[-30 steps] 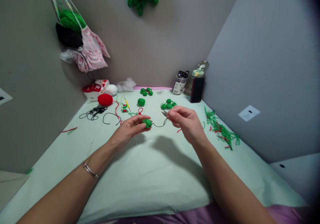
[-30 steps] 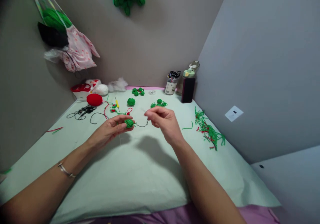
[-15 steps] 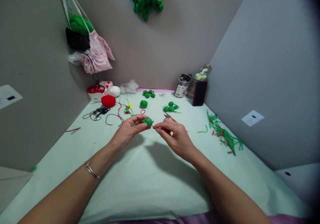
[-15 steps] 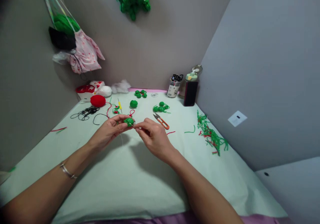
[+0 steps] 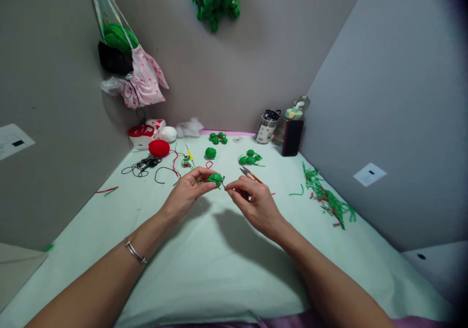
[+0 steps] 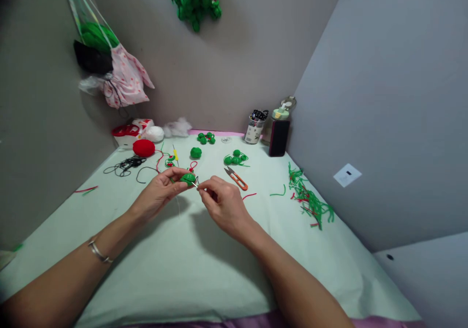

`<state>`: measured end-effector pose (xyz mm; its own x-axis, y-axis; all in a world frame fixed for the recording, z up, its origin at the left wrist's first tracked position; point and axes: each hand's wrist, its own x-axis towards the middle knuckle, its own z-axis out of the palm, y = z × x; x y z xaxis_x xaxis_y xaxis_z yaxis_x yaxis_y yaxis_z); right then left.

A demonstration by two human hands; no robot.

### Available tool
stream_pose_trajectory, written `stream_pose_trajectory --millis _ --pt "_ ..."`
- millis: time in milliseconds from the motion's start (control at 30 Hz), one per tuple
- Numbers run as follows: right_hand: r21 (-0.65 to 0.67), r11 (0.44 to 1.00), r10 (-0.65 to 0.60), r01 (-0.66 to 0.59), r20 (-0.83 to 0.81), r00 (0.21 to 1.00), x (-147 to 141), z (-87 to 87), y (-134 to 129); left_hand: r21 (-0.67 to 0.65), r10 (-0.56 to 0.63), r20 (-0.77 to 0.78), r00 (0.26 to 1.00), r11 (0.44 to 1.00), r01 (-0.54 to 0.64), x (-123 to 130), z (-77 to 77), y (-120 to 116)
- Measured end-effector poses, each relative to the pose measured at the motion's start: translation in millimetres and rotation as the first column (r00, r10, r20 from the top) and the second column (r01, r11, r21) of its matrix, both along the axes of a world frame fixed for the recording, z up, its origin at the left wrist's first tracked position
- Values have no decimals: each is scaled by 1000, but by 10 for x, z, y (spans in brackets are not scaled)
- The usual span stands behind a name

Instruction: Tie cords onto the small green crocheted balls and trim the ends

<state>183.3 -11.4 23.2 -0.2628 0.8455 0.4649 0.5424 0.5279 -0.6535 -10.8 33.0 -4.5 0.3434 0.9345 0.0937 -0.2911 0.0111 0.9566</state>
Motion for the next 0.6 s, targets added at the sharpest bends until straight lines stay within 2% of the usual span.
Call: stream_pose_trajectory --millis 333,600 --pt "14 999 48 -47 -68 997 -8 -30 14 -5 -42 45 998 999 43 10 29 -12" --pt "-15 999 36 -37 -74 997 -11 -12 -6 -35 -45 63 997 998 47 10 56 -17"
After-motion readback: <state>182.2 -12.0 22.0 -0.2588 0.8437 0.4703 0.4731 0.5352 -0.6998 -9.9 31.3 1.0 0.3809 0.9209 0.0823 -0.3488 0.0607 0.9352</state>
